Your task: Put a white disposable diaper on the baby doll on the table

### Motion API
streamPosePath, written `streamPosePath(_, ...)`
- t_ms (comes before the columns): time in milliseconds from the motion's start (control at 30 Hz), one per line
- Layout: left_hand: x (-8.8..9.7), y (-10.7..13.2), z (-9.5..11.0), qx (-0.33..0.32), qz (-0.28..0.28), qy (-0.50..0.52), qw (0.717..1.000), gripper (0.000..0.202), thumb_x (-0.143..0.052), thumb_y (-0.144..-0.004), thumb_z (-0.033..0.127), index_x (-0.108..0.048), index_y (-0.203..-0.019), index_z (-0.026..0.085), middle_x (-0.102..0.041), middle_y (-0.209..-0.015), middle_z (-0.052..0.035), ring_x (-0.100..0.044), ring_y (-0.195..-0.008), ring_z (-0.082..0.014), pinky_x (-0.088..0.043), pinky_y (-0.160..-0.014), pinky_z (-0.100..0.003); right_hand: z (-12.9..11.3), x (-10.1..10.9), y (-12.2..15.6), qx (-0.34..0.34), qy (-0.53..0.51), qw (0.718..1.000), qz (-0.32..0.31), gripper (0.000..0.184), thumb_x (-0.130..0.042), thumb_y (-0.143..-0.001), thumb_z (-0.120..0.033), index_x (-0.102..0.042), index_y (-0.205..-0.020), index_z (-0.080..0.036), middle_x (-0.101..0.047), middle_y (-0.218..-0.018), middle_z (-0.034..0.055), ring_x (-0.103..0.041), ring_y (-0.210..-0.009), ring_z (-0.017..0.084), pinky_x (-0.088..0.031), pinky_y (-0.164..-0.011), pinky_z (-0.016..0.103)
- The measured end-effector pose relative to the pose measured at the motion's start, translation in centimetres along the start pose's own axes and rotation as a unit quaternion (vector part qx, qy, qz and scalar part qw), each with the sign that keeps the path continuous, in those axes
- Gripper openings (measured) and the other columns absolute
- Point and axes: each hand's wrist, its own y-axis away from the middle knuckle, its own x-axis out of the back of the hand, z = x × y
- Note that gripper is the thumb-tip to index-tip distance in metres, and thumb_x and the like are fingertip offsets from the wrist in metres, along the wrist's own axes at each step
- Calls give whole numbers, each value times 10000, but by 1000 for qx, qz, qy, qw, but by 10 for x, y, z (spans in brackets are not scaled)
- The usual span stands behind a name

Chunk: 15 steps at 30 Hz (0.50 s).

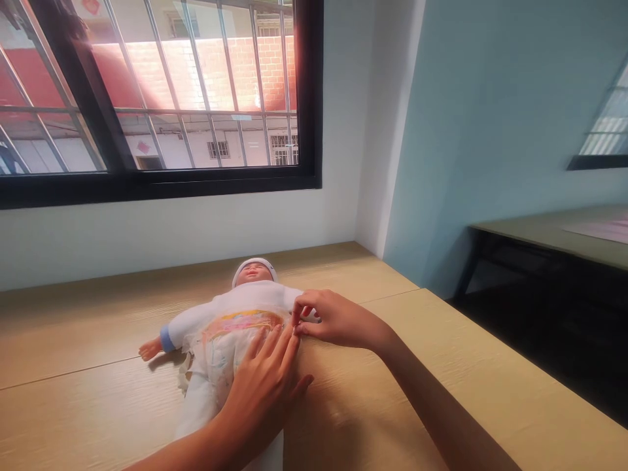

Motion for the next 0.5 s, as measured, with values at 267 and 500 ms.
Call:
streamPosePath(267,-1,-1,-1,-12,-19,-26,999,537,-500,-903,421,-491,-1320,83,-428,-1438,-148,-475,-1266,-314,-425,-1041,-487,-2,0,2,10,4,1000,3,106,-605,-829,-215,-643,-928,-205,-646,-984,14,-587,-892,161,-459,-750,254)
streamPosePath(500,2,-2,1,-20,-25,-19,999,524,-510,-899,420,-508,-1310,95,-470,-1414,-131,-456,-1280,-318,-412,-1050,-483,-2,-4,1,18,24,1000,-3,26,-577,-846,-179,-599,-839,-191,-619,-913,3,-573,-799,131,-437,-692,233)
